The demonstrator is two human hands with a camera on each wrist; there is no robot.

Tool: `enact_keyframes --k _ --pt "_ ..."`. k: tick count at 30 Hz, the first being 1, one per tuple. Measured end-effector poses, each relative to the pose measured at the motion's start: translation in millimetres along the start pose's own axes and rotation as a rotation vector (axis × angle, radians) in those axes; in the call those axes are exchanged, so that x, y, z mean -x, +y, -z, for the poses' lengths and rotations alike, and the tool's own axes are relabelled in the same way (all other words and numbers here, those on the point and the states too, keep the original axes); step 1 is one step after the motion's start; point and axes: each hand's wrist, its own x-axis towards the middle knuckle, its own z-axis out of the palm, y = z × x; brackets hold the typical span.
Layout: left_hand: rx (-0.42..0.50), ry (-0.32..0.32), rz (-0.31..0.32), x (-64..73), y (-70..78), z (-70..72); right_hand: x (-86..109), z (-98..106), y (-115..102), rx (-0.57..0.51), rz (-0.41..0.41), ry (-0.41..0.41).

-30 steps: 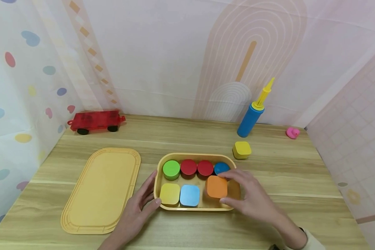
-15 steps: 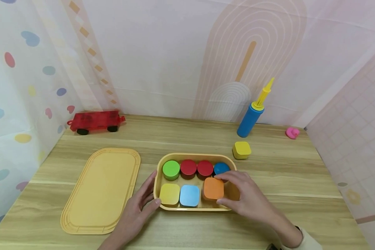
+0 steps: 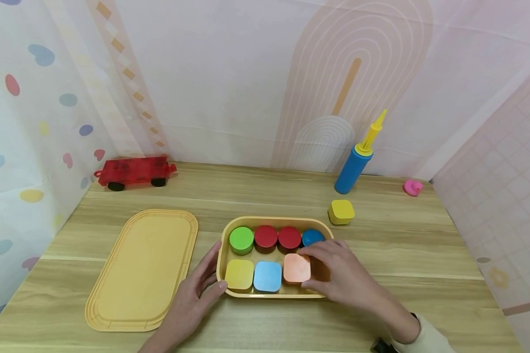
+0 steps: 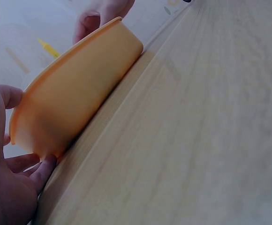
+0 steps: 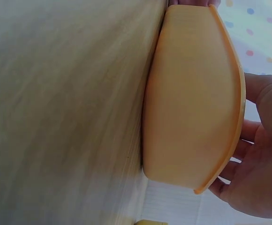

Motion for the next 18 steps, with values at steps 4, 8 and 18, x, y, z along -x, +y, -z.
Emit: enact_keyframes --k 4,8,18 --pt "-0.004 -0.001 0.006 0.0 0.6 0.3 -2.5 -2.2 -0.5 0.033 0.013 -0.018" --pt "-0.003 -0.001 0.004 -0.2 0.6 0.6 -5.1 -3.3 0.2 0.049 0.016 -0.033" --pt "0.004 -0.003 0.021 0.1 0.0 0.5 -7.4 2.2 -0.9 0.040 -0.011 -0.111"
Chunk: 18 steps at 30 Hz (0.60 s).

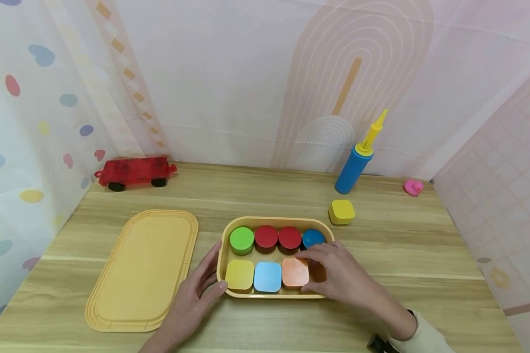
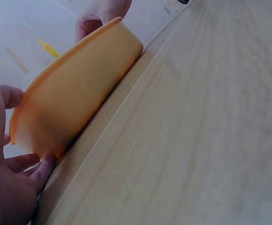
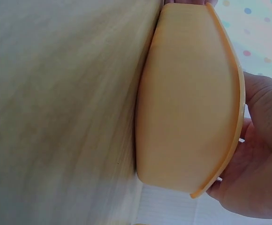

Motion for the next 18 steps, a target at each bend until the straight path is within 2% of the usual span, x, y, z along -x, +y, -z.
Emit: enact_keyframes --k 7,18 --pt "-0.008 0.004 0.003 0.0 0.8 0.0 -0.7 5.8 1.5 0.012 0.011 -0.047" --pt "-0.007 0.004 -0.012 0.3 0.1 0.1 1.1 8.0 4.5 -0.025 0.060 -0.055"
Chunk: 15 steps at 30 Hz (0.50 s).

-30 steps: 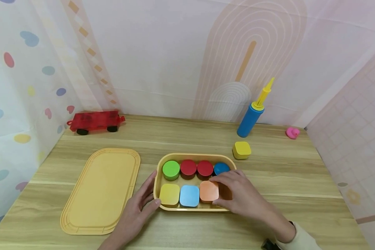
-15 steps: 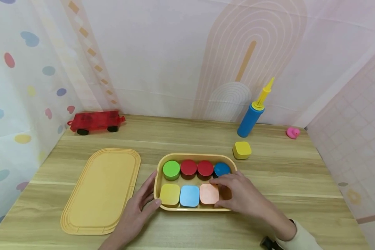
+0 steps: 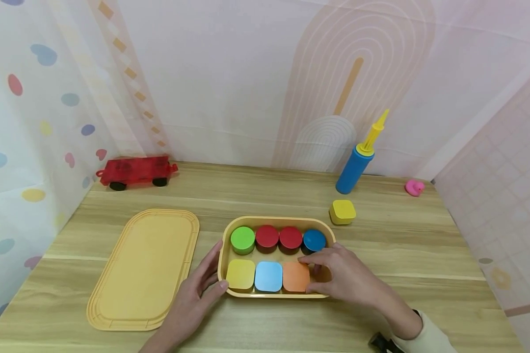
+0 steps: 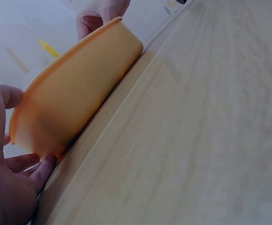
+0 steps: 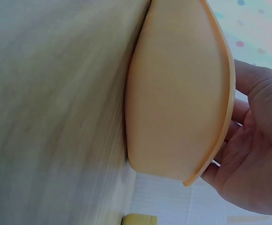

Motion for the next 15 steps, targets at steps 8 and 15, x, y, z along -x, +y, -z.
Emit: enact_keyframes --k 8,15 --pt "0.000 -0.002 -0.007 0.0 0.4 0.1 2.6 -1.0 1.4 -0.006 0.015 0.003" --pt "0.001 0.001 -0.002 -0.1 0.8 -0.4 3.0 -0.2 2.3 -0.038 0.003 0.001"
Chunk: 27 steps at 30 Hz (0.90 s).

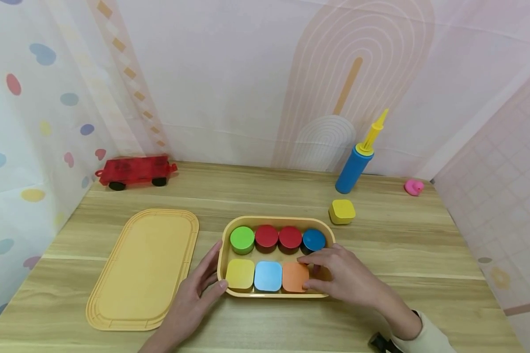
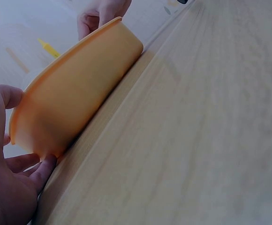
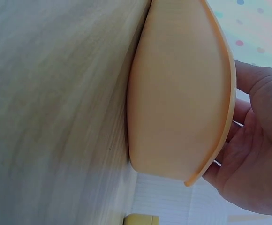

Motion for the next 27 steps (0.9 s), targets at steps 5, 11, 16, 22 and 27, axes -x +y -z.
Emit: enact_keyframes --k 5,11,16,22,27 --pt "-0.003 0.001 0.002 0.1 -0.6 -0.2 0.8 1.8 0.7 -0.058 -0.011 0.031" --pt "-0.002 -0.001 -0.001 0.0 -1.3 0.0 3.7 4.3 3.7 -0.128 -0.011 0.094" --pt "0.002 -0.001 -0.007 -0.2 -1.9 0.2 5.2 8.2 7.3 -0.148 0.002 0.179" --pt "0.005 -0.003 -0.002 -0.2 -1.9 0.2 7.7 16.2 12.7 -0.183 0.016 0.285" --pt "0.006 -0.005 0.004 -0.1 -1.0 0.3 9.5 22.3 19.7 -0.202 0.013 0.345"
